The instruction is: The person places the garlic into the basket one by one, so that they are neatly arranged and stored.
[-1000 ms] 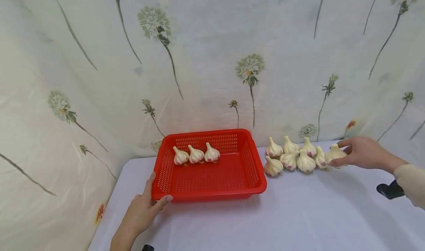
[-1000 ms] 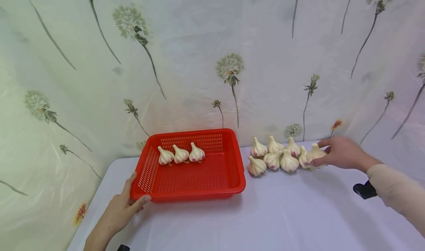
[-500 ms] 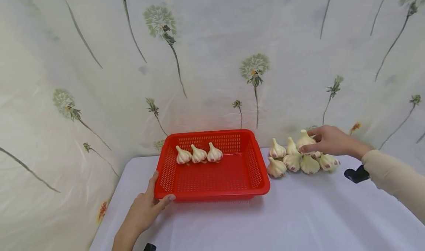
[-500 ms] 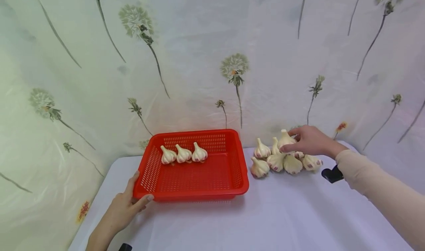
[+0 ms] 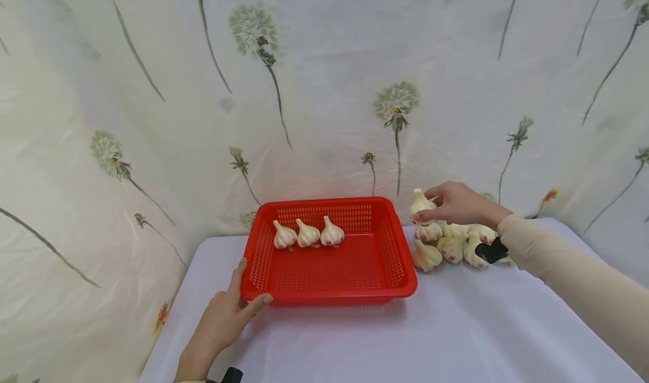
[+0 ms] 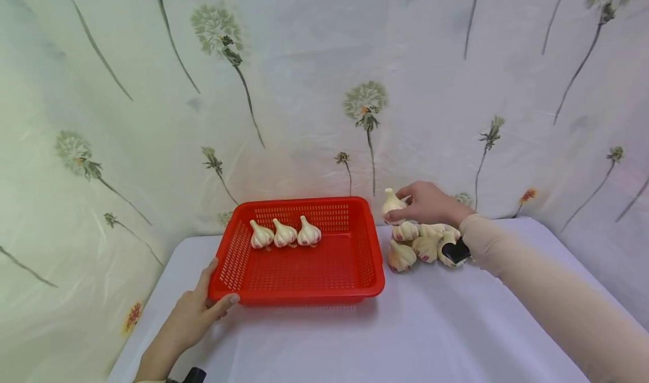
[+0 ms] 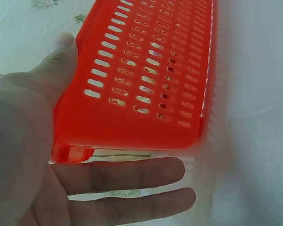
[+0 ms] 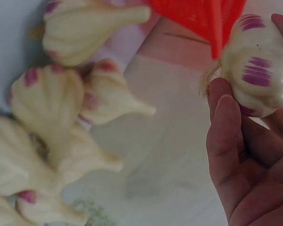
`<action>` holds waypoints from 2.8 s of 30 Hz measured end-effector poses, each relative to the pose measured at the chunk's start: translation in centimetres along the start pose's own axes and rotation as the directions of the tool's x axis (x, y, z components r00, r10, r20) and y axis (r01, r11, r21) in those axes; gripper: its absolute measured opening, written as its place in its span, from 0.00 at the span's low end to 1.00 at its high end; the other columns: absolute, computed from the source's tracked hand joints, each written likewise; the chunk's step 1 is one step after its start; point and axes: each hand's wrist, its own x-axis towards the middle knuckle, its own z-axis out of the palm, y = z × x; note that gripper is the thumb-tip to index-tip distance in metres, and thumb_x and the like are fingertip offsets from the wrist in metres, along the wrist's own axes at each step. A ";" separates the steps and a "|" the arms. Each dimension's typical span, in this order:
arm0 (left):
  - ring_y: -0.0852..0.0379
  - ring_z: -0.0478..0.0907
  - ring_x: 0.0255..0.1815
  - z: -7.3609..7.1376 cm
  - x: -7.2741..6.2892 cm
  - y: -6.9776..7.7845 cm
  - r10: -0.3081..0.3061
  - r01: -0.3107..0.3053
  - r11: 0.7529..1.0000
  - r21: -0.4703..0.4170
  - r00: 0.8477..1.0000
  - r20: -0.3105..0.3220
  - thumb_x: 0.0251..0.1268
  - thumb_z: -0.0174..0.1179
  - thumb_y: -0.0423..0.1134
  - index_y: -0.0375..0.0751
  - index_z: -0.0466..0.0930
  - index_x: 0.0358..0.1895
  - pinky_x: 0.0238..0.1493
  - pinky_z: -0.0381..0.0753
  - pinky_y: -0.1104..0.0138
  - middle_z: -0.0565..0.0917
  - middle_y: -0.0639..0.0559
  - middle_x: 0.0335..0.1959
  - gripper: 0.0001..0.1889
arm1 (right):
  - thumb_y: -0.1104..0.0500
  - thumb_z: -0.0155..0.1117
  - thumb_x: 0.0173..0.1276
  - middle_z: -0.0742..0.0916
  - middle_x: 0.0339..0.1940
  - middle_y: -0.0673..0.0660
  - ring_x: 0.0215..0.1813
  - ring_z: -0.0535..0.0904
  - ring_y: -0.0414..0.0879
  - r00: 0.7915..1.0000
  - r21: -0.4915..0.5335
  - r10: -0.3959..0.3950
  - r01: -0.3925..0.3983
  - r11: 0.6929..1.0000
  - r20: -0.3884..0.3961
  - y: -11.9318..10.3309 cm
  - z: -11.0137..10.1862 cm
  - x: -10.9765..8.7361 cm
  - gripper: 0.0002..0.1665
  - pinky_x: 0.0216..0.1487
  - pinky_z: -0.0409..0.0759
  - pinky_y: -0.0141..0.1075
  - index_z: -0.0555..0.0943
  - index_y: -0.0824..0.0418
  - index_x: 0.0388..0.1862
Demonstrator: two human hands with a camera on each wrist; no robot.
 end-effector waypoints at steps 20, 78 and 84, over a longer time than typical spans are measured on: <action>0.53 0.80 0.36 -0.2 0.0 0.0 0.012 -0.012 1.000 0.005 1.000 -0.011 0.63 0.64 0.73 0.43 0.49 0.87 0.42 0.88 0.56 0.86 0.50 0.34 0.59 | 0.47 0.74 0.72 0.83 0.25 0.50 0.31 0.79 0.45 0.999 0.060 -0.027 0.024 0.998 0.044 -5.8 3.6 7.6 0.16 0.36 0.75 0.36 0.85 0.58 0.32; 0.55 0.78 0.32 0.1 0.1 -0.2 0.031 -0.031 1.000 0.003 0.999 -0.008 0.63 0.64 0.74 0.45 0.49 0.87 0.35 0.77 0.61 0.83 0.52 0.27 0.58 | 0.47 0.79 0.65 0.71 0.22 0.51 0.27 0.68 0.46 0.984 -0.196 0.161 -0.144 0.970 0.071 -7.1 12.0 11.7 0.23 0.31 0.68 0.36 0.76 0.62 0.31; 0.55 0.78 0.33 0.1 0.1 -0.3 0.018 -0.018 1.000 0.001 1.000 -0.002 0.63 0.64 0.74 0.45 0.49 0.87 0.35 0.77 0.61 0.83 0.52 0.28 0.59 | 0.52 0.81 0.63 0.73 0.21 0.53 0.29 0.70 0.48 0.993 -0.239 0.114 -0.106 0.965 0.019 -6.8 12.4 11.6 0.21 0.32 0.68 0.37 0.78 0.63 0.29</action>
